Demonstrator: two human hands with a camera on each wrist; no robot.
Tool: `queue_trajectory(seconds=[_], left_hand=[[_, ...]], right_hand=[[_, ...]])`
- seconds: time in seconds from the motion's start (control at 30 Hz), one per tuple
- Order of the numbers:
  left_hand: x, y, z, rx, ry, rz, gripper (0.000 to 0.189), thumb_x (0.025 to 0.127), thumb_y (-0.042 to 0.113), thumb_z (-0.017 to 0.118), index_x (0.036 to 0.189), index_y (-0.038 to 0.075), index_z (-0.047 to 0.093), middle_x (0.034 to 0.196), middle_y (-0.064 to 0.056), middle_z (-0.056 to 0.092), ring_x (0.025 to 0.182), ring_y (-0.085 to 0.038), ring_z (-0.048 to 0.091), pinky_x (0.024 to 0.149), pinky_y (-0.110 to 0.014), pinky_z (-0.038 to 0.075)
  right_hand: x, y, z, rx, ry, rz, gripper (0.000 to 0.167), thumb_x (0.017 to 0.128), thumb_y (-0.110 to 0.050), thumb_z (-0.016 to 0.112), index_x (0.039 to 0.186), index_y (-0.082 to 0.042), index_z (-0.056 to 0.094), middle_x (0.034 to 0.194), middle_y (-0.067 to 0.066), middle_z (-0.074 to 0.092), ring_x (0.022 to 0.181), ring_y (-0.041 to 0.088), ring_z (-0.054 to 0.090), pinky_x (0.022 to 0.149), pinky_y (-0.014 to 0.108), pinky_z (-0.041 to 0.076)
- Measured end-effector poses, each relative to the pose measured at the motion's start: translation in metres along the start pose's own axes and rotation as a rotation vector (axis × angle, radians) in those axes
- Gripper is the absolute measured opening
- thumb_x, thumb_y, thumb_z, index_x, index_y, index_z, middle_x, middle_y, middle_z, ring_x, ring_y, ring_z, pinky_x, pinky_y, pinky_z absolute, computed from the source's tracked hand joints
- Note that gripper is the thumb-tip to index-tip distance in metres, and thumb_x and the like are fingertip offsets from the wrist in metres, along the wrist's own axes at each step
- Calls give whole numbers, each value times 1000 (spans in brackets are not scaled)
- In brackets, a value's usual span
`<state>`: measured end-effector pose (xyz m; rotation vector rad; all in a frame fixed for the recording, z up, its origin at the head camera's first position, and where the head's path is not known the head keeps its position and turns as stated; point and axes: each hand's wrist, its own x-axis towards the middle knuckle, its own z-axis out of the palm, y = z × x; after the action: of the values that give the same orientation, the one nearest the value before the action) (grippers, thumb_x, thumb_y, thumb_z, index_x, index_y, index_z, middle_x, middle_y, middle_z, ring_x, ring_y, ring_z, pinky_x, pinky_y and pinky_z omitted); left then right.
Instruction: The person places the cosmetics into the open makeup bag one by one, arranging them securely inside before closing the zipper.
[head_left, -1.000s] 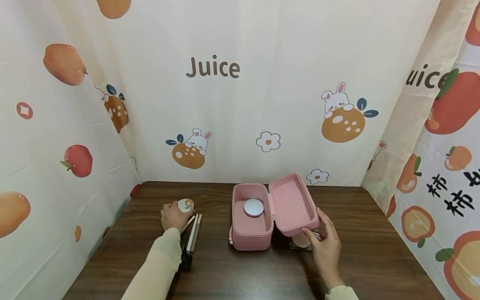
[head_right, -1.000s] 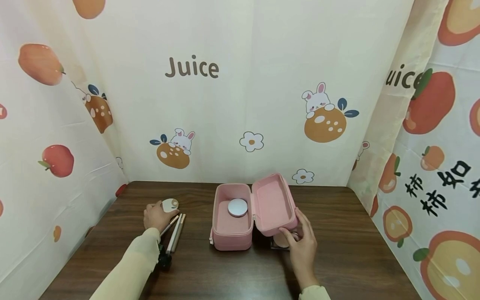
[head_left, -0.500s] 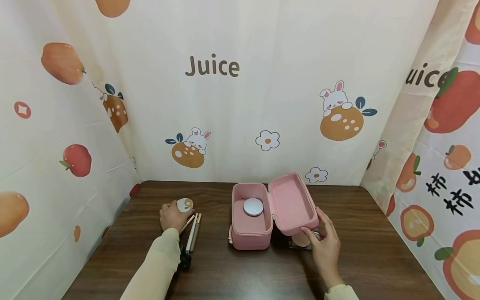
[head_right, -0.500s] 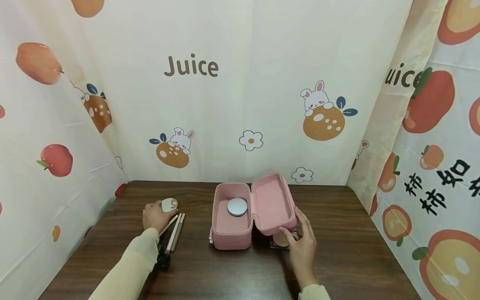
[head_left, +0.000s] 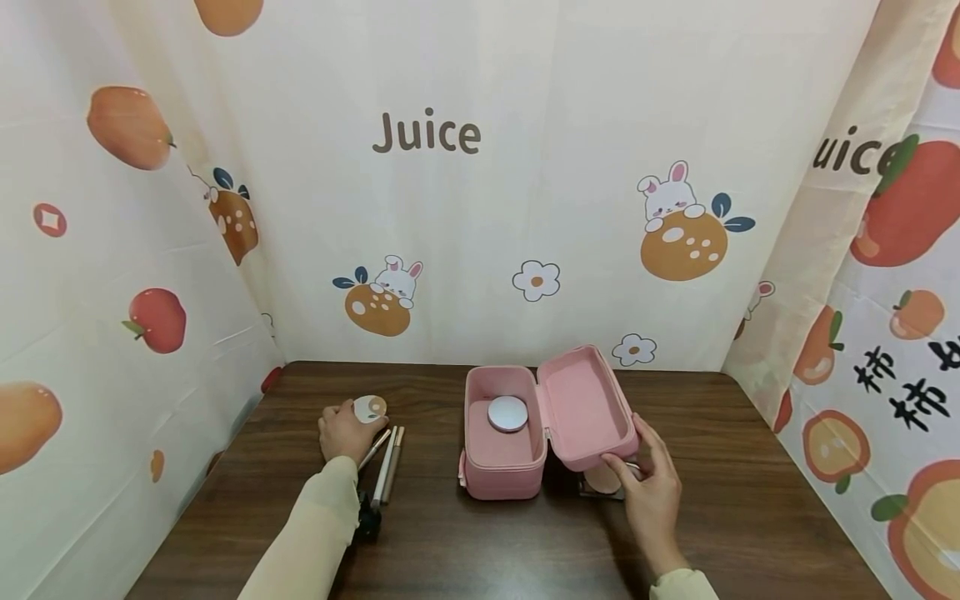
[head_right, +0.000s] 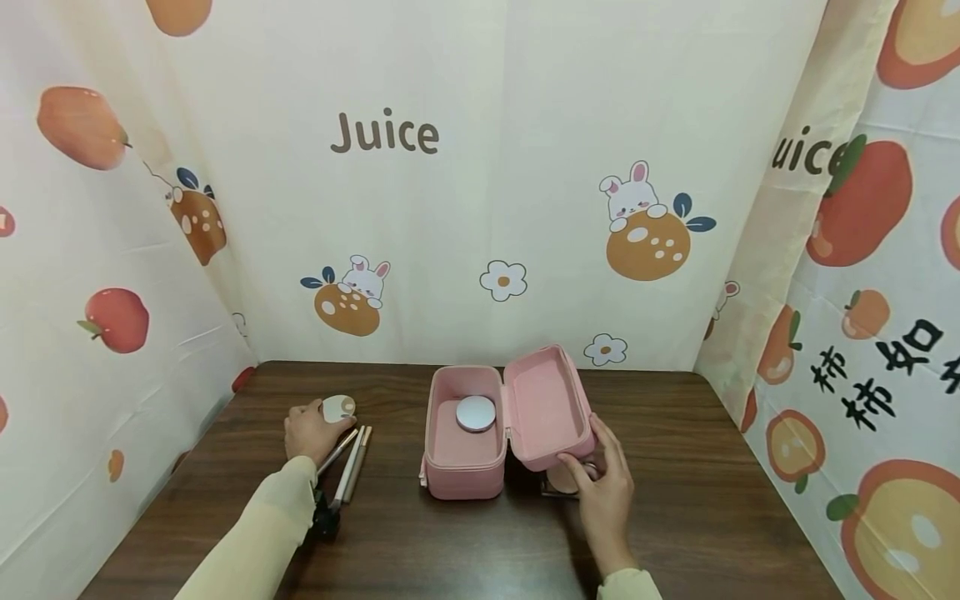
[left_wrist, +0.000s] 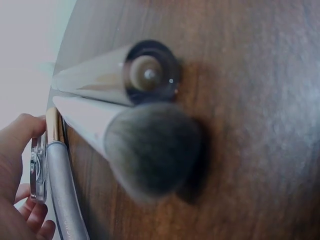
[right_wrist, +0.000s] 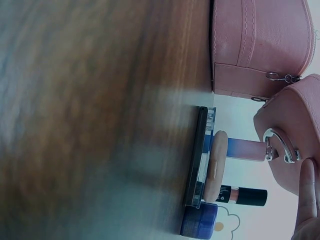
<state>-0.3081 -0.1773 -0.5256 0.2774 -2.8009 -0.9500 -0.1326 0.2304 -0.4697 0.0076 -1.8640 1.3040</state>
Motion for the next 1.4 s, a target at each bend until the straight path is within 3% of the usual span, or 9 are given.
queue_trajectory(seconds=[0.8,1.4], left_hand=[[-2,20,-8,-24,-1,42,83,80,43,77,142,-3,47,125,-27,43,115,-43,39,92,-59,40],[-6,54,-14,-65,-8,96,83,81,44,76,144,-1,46,132,-26,42,121,-41,38,97,-57,41]], right_hand=[[1,-6,-1,-40,-3,6,67,68,19,77,132,8,56,132,27,56,86,-11,63,68,10,52],[1,-6,-1,-24,-3,1,67,69,20,76,132,8,56,132,28,56,82,-9,64,68,10,52]])
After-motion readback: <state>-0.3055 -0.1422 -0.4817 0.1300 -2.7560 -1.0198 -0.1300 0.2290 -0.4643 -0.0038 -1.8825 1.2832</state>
